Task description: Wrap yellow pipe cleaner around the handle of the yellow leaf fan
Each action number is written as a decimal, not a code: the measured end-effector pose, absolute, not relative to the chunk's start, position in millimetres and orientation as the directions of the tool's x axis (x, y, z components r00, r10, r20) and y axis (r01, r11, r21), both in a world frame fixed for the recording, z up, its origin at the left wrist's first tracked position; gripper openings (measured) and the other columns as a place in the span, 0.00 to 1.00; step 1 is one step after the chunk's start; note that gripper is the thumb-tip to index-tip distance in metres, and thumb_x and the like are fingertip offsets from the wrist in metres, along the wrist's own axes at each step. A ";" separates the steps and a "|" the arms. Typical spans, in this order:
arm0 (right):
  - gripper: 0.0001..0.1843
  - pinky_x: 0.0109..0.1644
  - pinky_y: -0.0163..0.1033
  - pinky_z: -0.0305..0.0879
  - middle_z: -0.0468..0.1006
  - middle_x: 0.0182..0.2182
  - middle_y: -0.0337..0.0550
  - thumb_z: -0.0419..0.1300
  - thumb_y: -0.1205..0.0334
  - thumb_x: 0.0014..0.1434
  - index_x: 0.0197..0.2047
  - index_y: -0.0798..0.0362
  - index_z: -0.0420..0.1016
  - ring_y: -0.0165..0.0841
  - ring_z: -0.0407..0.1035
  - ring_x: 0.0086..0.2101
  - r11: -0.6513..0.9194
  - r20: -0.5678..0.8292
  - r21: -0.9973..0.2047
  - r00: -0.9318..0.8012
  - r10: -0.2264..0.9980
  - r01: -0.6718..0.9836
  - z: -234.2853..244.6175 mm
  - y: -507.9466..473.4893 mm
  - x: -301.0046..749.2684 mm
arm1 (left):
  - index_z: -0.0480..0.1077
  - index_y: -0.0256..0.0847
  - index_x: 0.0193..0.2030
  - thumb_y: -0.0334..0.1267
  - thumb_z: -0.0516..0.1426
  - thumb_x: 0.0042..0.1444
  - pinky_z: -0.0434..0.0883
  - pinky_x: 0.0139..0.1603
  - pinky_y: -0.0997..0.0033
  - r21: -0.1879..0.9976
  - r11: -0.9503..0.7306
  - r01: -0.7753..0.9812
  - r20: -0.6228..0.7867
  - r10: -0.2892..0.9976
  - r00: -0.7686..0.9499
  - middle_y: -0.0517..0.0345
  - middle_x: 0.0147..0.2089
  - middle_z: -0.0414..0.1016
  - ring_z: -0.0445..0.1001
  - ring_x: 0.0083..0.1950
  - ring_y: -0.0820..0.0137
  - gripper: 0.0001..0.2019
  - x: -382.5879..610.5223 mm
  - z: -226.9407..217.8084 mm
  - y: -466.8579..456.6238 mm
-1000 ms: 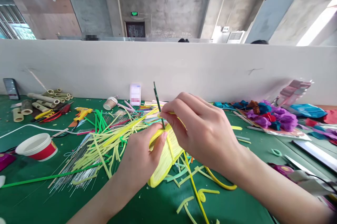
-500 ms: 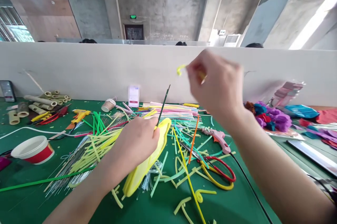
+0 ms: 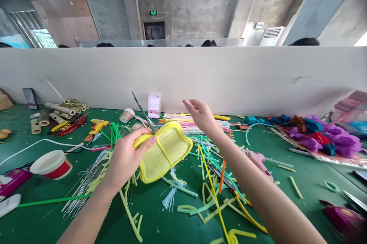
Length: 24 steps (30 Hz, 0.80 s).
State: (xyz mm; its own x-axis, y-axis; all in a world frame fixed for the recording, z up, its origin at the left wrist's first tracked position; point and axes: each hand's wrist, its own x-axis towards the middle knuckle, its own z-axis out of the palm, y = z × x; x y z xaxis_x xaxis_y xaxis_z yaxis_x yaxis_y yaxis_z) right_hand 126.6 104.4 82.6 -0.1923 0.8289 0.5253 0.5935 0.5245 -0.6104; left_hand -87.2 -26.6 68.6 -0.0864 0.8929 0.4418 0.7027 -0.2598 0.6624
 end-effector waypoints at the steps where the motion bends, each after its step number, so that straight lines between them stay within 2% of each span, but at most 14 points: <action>1: 0.26 0.41 0.40 0.69 0.81 0.43 0.52 0.44 0.46 0.71 0.50 0.55 0.75 0.38 0.74 0.40 0.512 0.514 -0.650 -0.172 0.841 0.562 76.6 91.7 128.4 | 0.76 0.41 0.43 0.45 0.58 0.63 0.73 0.33 0.74 0.591 -0.302 0.748 0.527 0.846 -0.075 0.56 0.39 0.84 0.81 0.35 0.67 0.11 -85.0 64.8 -24.6; 2: 0.29 0.38 0.39 0.69 0.80 0.42 0.51 0.40 0.43 0.71 0.50 0.54 0.74 0.37 0.73 0.39 0.486 0.494 -0.708 -0.133 0.860 0.513 70.0 78.1 130.9 | 0.75 0.41 0.43 0.41 0.58 0.63 0.74 0.34 0.75 0.498 -0.354 0.792 0.621 0.783 -0.040 0.57 0.39 0.84 0.81 0.34 0.68 0.08 -82.6 60.7 -22.4; 4: 0.30 0.28 0.36 0.65 0.78 0.36 0.48 0.45 0.37 0.67 0.48 0.53 0.73 0.34 0.70 0.30 0.276 0.271 -0.951 -0.048 0.961 0.139 55.4 51.9 135.8 | 0.74 0.42 0.46 0.34 0.59 0.63 0.76 0.39 0.75 0.280 -0.471 0.837 0.788 0.611 0.080 0.55 0.42 0.85 0.83 0.37 0.68 0.06 -77.2 51.7 -17.5; 6: 0.32 0.23 0.36 0.62 0.77 0.32 0.46 0.46 0.33 0.64 0.46 0.52 0.72 0.33 0.68 0.25 -0.016 0.020 -0.992 -0.282 0.959 -0.126 42.7 31.1 138.5 | 0.71 0.42 0.53 0.27 0.60 0.60 0.77 0.48 0.71 0.107 -0.575 0.811 0.861 0.461 0.214 0.52 0.48 0.84 0.83 0.44 0.66 0.15 -71.4 42.5 -12.1; 8: 0.31 0.25 0.36 0.64 0.77 0.32 0.46 0.49 0.32 0.62 0.43 0.53 0.73 0.34 0.69 0.27 -0.097 0.000 -0.967 -0.382 0.924 -0.235 36.0 17.5 139.2 | 0.68 0.40 0.59 0.23 0.60 0.58 0.77 0.53 0.68 0.008 -0.658 0.753 0.881 0.360 0.306 0.49 0.51 0.82 0.82 0.48 0.64 0.23 -66.1 34.4 -7.6; 10: 0.28 0.30 0.36 0.67 0.77 0.34 0.46 0.50 0.35 0.64 0.41 0.53 0.73 0.34 0.70 0.31 -0.033 0.066 -0.960 -0.335 0.940 -0.280 36.8 9.0 140.1 | 0.69 0.36 0.60 0.21 0.60 0.57 0.78 0.52 0.69 -0.050 -0.704 0.709 0.894 0.285 0.346 0.48 0.50 0.83 0.82 0.49 0.65 0.23 -61.8 28.5 -5.5; 13: 0.23 0.34 0.36 0.68 0.76 0.32 0.43 0.52 0.41 0.67 0.37 0.52 0.73 0.32 0.69 0.31 0.056 0.118 -0.971 -0.265 0.957 -0.230 45.3 -0.8 145.3 | 0.72 0.29 0.55 0.19 0.61 0.56 0.78 0.51 0.71 -0.072 -0.738 0.670 0.909 0.228 0.348 0.44 0.47 0.84 0.83 0.47 0.66 0.20 -57.9 23.7 -8.8; 16: 0.18 0.30 0.33 0.65 0.72 0.25 0.38 0.57 0.46 0.66 0.31 0.51 0.69 0.28 0.65 0.26 0.129 0.144 -0.986 -0.149 0.978 -0.107 50.6 -15.0 154.0 | 0.72 0.28 0.54 0.18 0.61 0.55 0.77 0.53 0.71 -0.022 -0.764 0.645 0.897 0.270 0.350 0.42 0.47 0.83 0.82 0.48 0.66 0.19 -57.2 19.1 -18.3; 17: 0.15 0.29 0.32 0.65 0.71 0.25 0.37 0.60 0.50 0.65 0.31 0.51 0.69 0.28 0.65 0.26 0.183 0.188 -0.981 -0.081 0.979 -0.067 50.4 -20.9 156.8 | 0.72 0.28 0.54 0.18 0.61 0.56 0.77 0.53 0.70 -0.005 -0.765 0.643 0.893 0.286 0.347 0.41 0.47 0.83 0.82 0.49 0.66 0.18 -57.4 16.8 -22.2; 19: 0.05 0.33 0.32 0.67 0.73 0.30 0.37 0.64 0.58 0.63 0.39 0.47 0.73 0.28 0.68 0.30 0.340 0.340 -0.940 0.024 0.940 0.031 47.3 -33.2 161.1 | 0.72 0.28 0.54 0.18 0.61 0.56 0.77 0.53 0.71 0.031 -0.766 0.642 0.888 0.316 0.334 0.41 0.47 0.83 0.82 0.49 0.65 0.18 -57.8 11.5 -29.8; 22: 0.17 0.42 0.35 0.70 0.72 0.42 0.41 0.65 0.66 0.61 0.52 0.41 0.74 0.31 0.70 0.41 0.539 0.548 -0.818 -0.015 0.837 0.201 38.7 -48.1 163.4 | 0.72 0.30 0.54 0.20 0.60 0.57 0.78 0.51 0.70 0.097 -0.788 0.609 0.876 0.357 0.323 0.43 0.47 0.83 0.82 0.48 0.65 0.18 -57.5 4.4 -38.9; 24: 0.18 0.45 0.38 0.71 0.71 0.46 0.42 0.65 0.67 0.61 0.52 0.41 0.76 0.33 0.70 0.45 0.592 0.593 -0.762 -0.085 0.801 0.263 32.5 -53.1 162.6 | 0.72 0.32 0.54 0.21 0.60 0.58 0.79 0.49 0.70 0.144 -0.800 0.583 0.853 0.399 0.337 0.45 0.47 0.83 0.83 0.47 0.65 0.17 -56.5 1.7 -42.9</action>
